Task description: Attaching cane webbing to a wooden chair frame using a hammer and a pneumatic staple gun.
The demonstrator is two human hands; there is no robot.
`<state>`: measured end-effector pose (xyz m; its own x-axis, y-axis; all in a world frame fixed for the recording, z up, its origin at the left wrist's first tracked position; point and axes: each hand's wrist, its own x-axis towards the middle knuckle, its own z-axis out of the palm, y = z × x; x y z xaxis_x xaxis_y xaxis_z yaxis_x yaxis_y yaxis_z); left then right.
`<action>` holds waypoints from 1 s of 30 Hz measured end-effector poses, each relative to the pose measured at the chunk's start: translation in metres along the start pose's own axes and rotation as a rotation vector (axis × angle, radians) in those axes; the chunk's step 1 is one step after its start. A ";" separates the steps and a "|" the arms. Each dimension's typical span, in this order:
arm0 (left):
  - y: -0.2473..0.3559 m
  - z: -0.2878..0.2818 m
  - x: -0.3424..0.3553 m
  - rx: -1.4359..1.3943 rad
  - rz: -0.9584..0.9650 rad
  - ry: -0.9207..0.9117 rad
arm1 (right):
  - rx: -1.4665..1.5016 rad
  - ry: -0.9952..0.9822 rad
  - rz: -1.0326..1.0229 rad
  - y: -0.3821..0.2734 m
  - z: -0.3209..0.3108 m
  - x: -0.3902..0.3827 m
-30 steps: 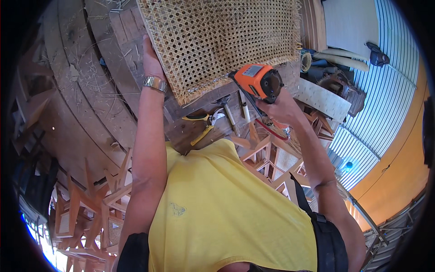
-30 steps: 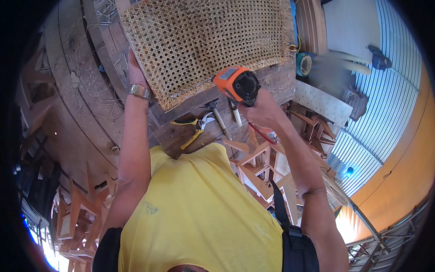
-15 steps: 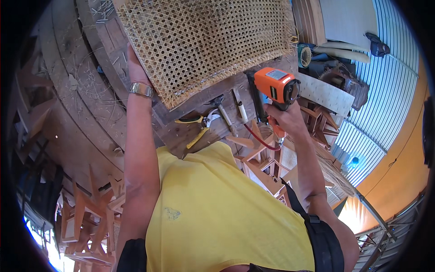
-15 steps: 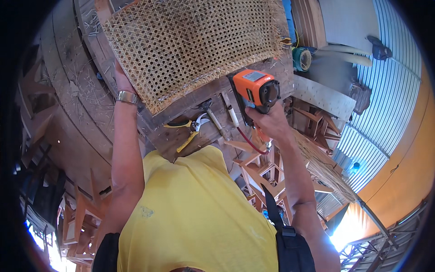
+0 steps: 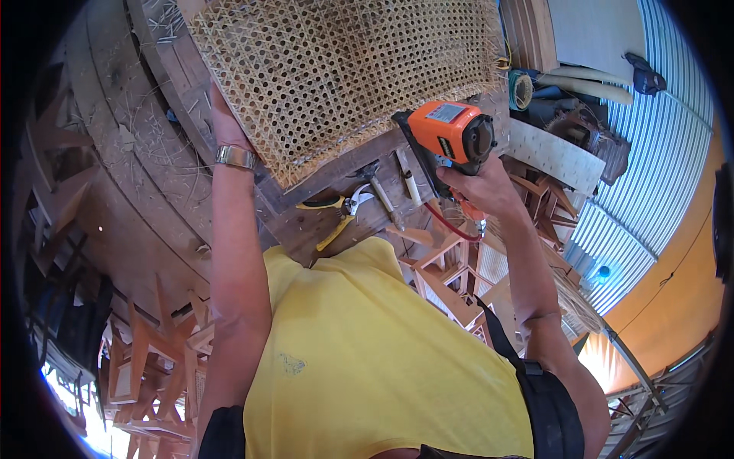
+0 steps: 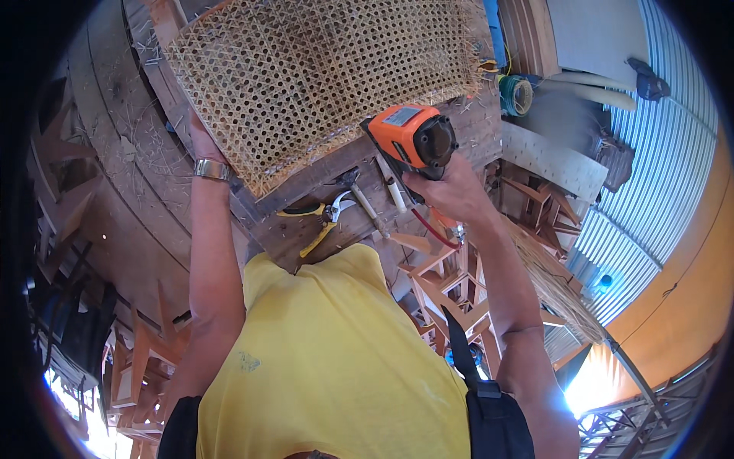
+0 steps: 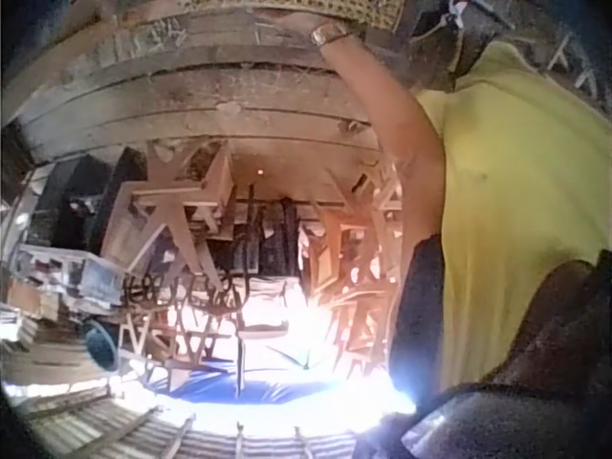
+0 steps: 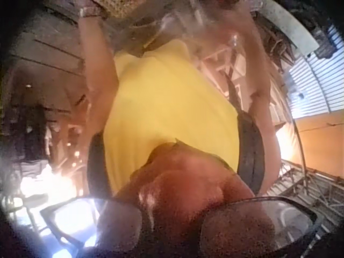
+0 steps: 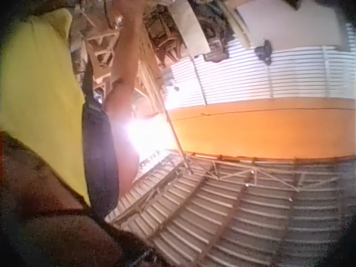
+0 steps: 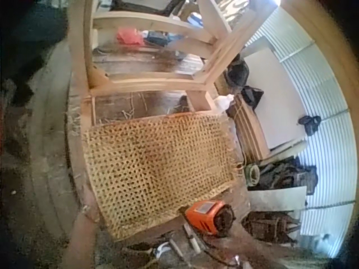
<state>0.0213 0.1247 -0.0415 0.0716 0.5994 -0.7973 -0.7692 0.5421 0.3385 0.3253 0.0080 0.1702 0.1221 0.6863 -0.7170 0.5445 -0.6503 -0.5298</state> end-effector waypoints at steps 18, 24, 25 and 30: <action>0.002 0.007 -0.007 -0.121 -0.052 0.005 | -0.021 -0.030 -0.030 -0.016 -0.003 0.007; 0.002 0.006 -0.006 -0.124 -0.045 0.013 | -0.029 -0.059 -0.005 -0.018 -0.004 0.008; 0.002 0.005 -0.004 -0.113 -0.043 0.014 | -0.058 -0.062 -0.027 -0.017 -0.004 0.009; -0.001 0.001 0.002 -0.065 -0.023 -0.002 | -0.110 -0.055 -0.066 -0.014 0.000 0.011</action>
<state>0.0227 0.1264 -0.0429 0.0911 0.5885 -0.8033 -0.8066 0.5167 0.2870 0.3192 0.0249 0.1698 0.0393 0.7055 -0.7076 0.6376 -0.5630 -0.5259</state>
